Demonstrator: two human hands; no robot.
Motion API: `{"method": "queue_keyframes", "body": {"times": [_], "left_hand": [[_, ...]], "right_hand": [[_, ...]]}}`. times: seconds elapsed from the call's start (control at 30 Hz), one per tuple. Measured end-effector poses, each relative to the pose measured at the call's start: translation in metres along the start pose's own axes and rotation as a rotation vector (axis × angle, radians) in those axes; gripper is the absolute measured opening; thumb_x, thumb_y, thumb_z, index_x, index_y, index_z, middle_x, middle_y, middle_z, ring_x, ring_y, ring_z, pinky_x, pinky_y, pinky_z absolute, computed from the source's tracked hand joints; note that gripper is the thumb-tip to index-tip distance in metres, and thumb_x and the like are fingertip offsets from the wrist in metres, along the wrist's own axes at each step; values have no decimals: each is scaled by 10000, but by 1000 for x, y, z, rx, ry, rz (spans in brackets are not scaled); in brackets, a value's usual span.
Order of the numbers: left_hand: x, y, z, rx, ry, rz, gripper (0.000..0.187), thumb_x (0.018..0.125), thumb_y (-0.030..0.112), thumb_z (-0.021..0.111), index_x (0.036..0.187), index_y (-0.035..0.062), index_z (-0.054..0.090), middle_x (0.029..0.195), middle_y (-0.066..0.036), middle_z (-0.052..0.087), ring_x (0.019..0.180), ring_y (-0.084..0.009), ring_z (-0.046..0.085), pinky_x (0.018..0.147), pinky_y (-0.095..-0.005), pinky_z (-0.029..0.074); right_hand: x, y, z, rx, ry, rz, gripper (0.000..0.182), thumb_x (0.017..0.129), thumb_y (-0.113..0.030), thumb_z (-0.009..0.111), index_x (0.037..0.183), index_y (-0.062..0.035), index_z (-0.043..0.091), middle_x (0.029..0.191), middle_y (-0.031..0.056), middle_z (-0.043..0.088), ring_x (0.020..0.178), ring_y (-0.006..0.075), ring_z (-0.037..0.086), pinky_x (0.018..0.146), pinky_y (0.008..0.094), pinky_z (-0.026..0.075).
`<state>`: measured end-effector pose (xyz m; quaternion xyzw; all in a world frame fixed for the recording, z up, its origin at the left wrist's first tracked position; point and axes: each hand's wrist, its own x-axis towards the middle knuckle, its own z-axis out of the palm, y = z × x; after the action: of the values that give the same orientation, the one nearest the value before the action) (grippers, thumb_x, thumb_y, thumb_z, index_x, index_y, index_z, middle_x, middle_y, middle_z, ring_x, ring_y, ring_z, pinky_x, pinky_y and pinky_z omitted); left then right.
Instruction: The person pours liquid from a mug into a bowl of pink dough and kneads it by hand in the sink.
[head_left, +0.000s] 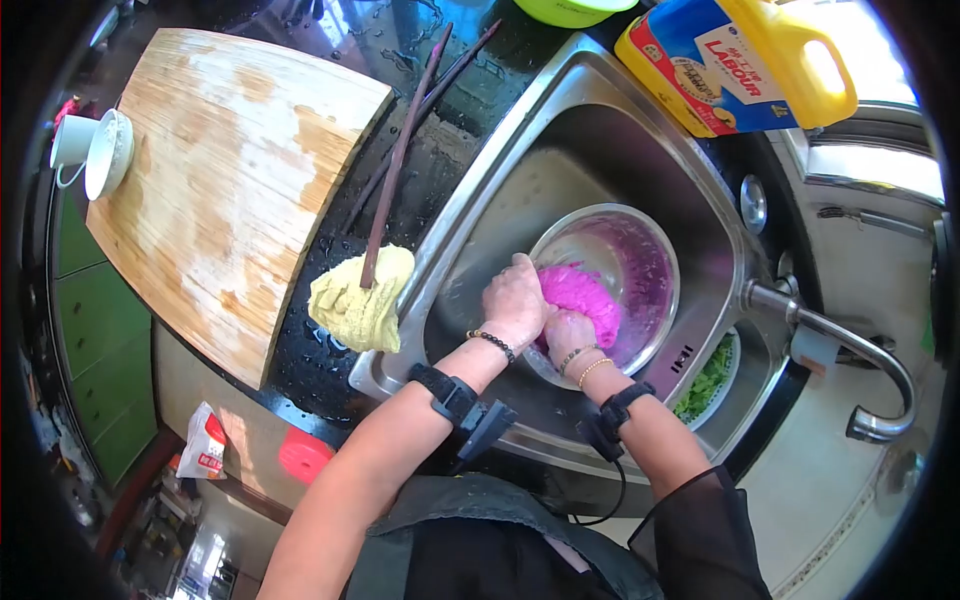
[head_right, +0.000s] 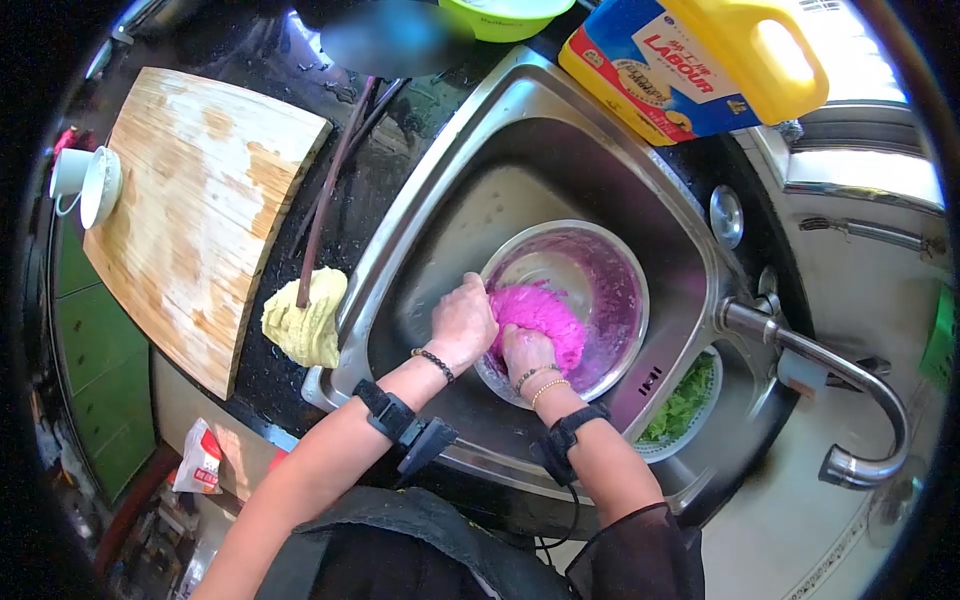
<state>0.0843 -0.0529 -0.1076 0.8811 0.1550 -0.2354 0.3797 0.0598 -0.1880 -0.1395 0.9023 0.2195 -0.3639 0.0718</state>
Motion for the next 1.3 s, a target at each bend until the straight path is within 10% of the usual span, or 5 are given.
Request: {"method": "queue_keyframes", "body": {"times": [0.4, 0.6, 0.77, 0.83, 1.3], "left_hand": [[2, -1, 7, 23, 44, 31, 204, 747, 106, 512, 876, -45, 465, 813, -264, 584, 817, -401, 575, 728, -457, 461], [3, -10, 11, 47, 73, 67, 198, 779, 121, 476, 861, -59, 475, 774, -276, 577, 780, -414, 571, 712, -472, 454], [1, -2, -3, 89, 5, 14, 206, 716, 96, 516, 893, -10, 510, 847, -244, 597, 852, -370, 583, 757, -439, 465], [3, -2, -6, 70, 0, 28, 205, 713, 92, 512, 893, -5, 519, 847, -235, 602, 842, -364, 588, 754, -436, 465], [7, -9, -5, 87, 28, 120, 184, 773, 153, 500, 863, -7, 503, 781, -240, 588, 765, -393, 582, 677, -470, 463]], "right_hand": [[16, 16, -22, 169, 9, 69, 321, 673, -159, 620, 961, -30, 559, 876, 180, 610, 855, 312, 597, 733, 397, 487], [-37, 35, -6, 545, 42, -359, 371, 718, -227, 598, 1006, -8, 516, 908, 232, 572, 867, 383, 546, 751, 428, 449], [-83, 25, -121, 148, -138, -220, 262, 742, -216, 574, 920, -25, 549, 857, 217, 584, 817, 330, 579, 685, 424, 470], [-61, 54, -97, 79, 293, -299, 236, 752, -242, 548, 883, -47, 566, 902, 182, 597, 829, 305, 587, 684, 402, 483], [25, 3, -28, 43, -66, -336, 363, 658, -342, 577, 943, -119, 605, 970, 129, 606, 944, 277, 558, 844, 455, 381]]}}
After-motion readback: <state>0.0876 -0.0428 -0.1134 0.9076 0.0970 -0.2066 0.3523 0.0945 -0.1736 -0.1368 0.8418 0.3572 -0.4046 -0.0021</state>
